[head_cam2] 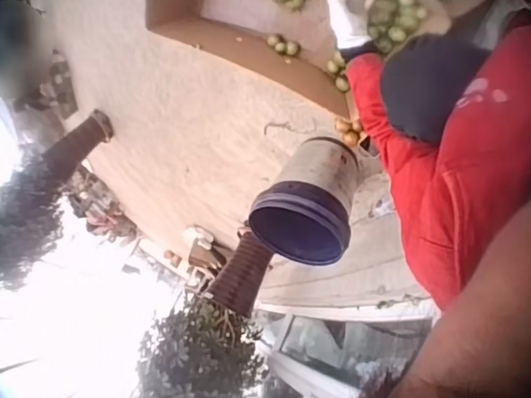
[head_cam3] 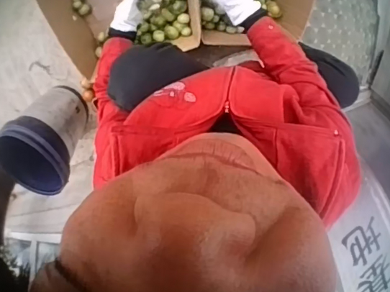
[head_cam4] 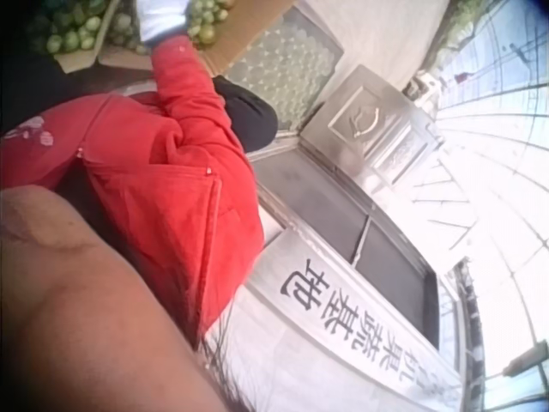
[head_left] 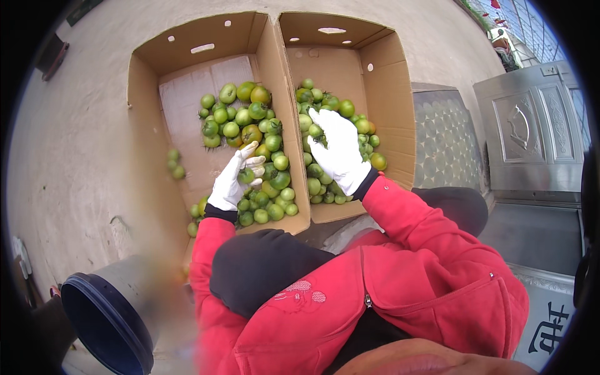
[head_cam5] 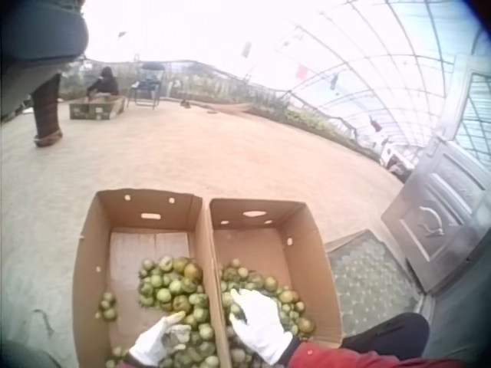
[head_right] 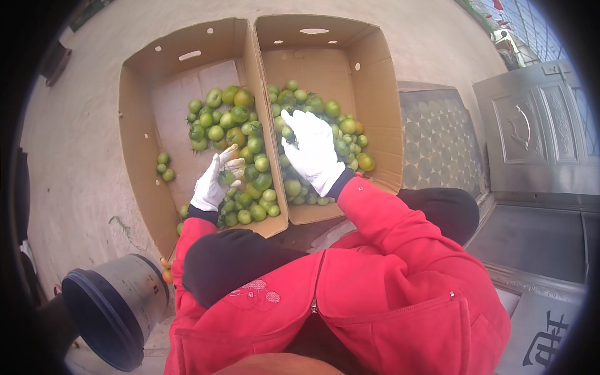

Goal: The person sits on the ground and sorts green tomatoes by hand, moving them between two open cardboard boxes. The person repeatedly picks up tomatoes, inspects them, and places them into one of the two boxes.

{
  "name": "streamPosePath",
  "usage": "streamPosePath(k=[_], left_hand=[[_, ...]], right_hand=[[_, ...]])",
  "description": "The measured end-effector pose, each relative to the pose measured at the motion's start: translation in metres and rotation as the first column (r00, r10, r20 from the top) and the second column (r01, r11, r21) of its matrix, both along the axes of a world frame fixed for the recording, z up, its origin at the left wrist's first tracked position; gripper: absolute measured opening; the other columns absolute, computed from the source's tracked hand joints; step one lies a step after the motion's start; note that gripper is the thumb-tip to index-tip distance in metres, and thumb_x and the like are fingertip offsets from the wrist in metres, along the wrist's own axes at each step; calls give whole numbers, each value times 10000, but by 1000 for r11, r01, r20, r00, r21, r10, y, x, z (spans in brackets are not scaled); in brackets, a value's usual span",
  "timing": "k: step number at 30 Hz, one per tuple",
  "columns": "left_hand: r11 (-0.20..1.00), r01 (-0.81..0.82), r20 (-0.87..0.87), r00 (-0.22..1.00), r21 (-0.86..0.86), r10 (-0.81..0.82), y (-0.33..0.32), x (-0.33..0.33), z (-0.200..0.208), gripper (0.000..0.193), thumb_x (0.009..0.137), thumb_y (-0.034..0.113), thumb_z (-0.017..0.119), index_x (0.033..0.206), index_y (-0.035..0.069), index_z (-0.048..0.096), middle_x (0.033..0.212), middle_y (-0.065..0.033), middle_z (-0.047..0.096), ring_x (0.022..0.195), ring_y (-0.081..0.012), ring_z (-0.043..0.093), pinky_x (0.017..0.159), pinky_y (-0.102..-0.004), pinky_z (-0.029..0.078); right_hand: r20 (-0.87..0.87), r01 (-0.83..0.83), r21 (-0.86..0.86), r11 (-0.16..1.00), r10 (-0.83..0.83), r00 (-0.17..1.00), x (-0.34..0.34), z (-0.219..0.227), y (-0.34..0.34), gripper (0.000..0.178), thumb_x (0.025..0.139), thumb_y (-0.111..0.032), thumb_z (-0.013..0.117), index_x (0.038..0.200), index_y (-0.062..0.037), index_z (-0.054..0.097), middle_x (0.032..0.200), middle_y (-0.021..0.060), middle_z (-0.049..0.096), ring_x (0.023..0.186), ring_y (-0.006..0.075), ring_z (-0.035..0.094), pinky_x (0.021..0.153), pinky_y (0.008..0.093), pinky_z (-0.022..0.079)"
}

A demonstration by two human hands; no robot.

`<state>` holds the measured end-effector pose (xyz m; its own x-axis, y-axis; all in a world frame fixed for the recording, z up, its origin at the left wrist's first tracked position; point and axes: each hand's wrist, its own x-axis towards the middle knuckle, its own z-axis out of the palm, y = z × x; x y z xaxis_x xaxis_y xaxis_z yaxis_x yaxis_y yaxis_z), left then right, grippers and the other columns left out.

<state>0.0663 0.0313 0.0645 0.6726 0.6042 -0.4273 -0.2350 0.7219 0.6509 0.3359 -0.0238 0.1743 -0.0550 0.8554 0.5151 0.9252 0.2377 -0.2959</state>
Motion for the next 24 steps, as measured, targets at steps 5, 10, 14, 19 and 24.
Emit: streamPosePath(k=[5,10,14,19,24], left_hand=[[994,-112,152,982,-10,112,-5,1,-10,726,1080,588,471,1600,84,419,1538,-150,474,1319,-294,545,1105,-494,450],[982,-177,211,964,67,159,-8,6,-2,714,1087,516,499,1622,65,358,1648,-172,351,1482,-319,413,1217,-566,345],[989,-58,385,923,134,2,-8,-1,-13,809,1047,511,572,1651,53,288,1677,-137,327,1542,-310,334,1225,-555,335],[982,88,323,936,165,-139,-10,0,-7,807,1047,431,595,1668,49,248,1706,-89,296,1559,-265,311,1248,-485,311],[954,108,277,942,280,-188,-10,-4,-4,736,1061,370,590,1653,44,296,1695,-93,324,1527,-245,368,1255,-444,303]], right_hand=[[67,-42,-94,995,48,997,-24,-2,-13,526,815,-172,743,1330,-91,669,1207,159,663,1091,368,631,972,480,512],[86,-311,-291,905,348,933,-65,-14,-6,485,833,-232,754,1287,-87,664,1130,124,662,1068,328,628,984,483,495],[178,-294,-421,858,396,901,-80,-22,-9,498,846,-248,740,1299,-73,629,989,103,689,940,293,641,886,421,508],[110,-304,-465,831,395,912,-78,-34,-10,432,852,-285,747,1216,-76,644,870,91,691,845,286,651,816,424,512],[87,-296,-495,817,386,919,-76,-30,-10,395,840,-329,762,1133,-80,667,881,99,691,875,307,651,794,457,516]])
